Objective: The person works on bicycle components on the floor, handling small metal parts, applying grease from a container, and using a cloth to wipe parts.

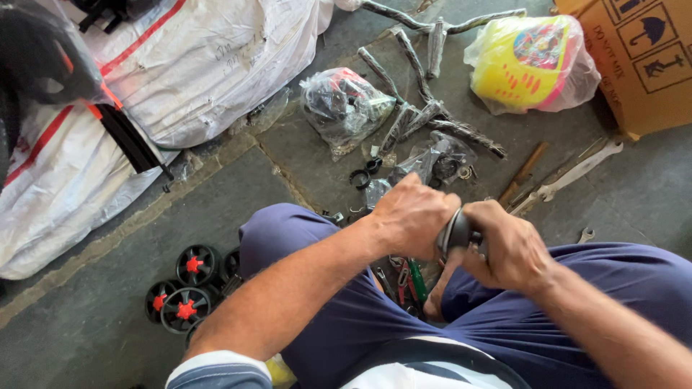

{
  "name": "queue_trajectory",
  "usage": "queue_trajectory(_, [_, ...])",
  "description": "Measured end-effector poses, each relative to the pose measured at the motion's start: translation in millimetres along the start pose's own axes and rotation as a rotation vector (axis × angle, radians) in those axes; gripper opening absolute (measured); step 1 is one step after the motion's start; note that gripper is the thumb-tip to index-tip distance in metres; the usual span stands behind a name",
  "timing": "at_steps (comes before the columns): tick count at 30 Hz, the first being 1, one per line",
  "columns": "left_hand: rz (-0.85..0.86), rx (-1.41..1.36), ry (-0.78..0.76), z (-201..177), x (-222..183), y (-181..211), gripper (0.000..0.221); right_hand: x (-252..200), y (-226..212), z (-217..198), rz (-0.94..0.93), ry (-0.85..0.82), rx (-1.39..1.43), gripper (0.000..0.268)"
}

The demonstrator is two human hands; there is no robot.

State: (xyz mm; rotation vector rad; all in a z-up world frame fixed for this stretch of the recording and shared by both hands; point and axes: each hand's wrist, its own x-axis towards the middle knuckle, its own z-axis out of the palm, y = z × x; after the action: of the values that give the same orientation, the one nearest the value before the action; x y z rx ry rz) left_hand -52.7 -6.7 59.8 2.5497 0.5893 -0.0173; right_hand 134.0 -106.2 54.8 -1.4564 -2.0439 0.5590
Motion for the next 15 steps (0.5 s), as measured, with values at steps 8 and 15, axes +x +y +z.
queue_trajectory(8, [-0.047,-0.117,0.222,-2,0,-17,0.046,30,0,-5,-0.425,0.130,-0.225,0.063])
queue_trajectory(15, [-0.128,0.344,0.579,12,-2,-32,0.021,44,10,40,0.102,0.095,-0.036,0.031])
